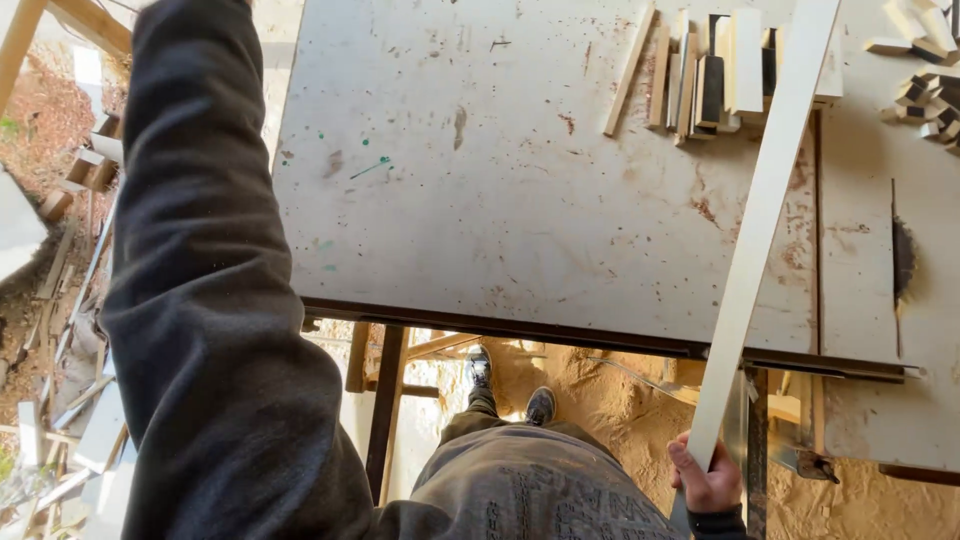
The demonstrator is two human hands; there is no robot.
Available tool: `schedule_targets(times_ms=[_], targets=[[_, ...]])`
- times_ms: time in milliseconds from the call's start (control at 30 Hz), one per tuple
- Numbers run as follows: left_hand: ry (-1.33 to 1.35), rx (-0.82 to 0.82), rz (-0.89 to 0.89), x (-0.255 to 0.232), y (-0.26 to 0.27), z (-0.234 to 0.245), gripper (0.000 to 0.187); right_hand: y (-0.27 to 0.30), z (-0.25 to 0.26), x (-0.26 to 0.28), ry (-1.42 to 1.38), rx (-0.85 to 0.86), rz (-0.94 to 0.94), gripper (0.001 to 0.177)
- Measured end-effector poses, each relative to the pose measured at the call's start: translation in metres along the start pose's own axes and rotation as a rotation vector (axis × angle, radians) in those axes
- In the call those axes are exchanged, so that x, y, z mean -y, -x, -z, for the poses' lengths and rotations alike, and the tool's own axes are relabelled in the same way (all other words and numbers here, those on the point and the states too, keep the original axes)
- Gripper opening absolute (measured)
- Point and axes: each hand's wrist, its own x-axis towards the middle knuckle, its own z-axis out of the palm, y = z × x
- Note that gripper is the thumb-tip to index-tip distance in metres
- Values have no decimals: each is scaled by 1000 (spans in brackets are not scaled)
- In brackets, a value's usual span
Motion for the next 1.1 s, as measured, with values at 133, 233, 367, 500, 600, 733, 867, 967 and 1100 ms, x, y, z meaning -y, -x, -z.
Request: schedule_targets(times_ms=[133, 233, 367, 500, 600, 733, 867, 967, 1100], targets=[[-237, 43, -96, 53, 19, 2, 48, -4, -32, 20, 21, 11, 30, 27], [-408, 84, -167, 62, 58, 6, 50, -3, -48, 35, 61, 20, 17, 29], [-543, 269, -99, 53, 109, -1, 49, -2, -61, 44, 157, 47, 26, 30], [-625, 289, -192, 110, 114, -38, 48, -1, -67, 44, 200, 31, -1, 33], [-691, 286, -265, 128, 123, -55, 48, -2, -68, 47, 246, 25, 5, 35], [-716, 230, -290, 163, 134, -77, 50, -21, -64, 42, 265, 26, -48, 38], [-748, 220, -288, 180, 153, -88, 50, -52, -57, 40, 148, 101, -1, 35], [-783, 195, -348, 195, 151, -102, 50, -65, -53, 56, 143, 71, -40, 31], [-785, 209, -376, 202, 153, -116, 50, -84, -49, 68, 147, 53, -58, 32]])
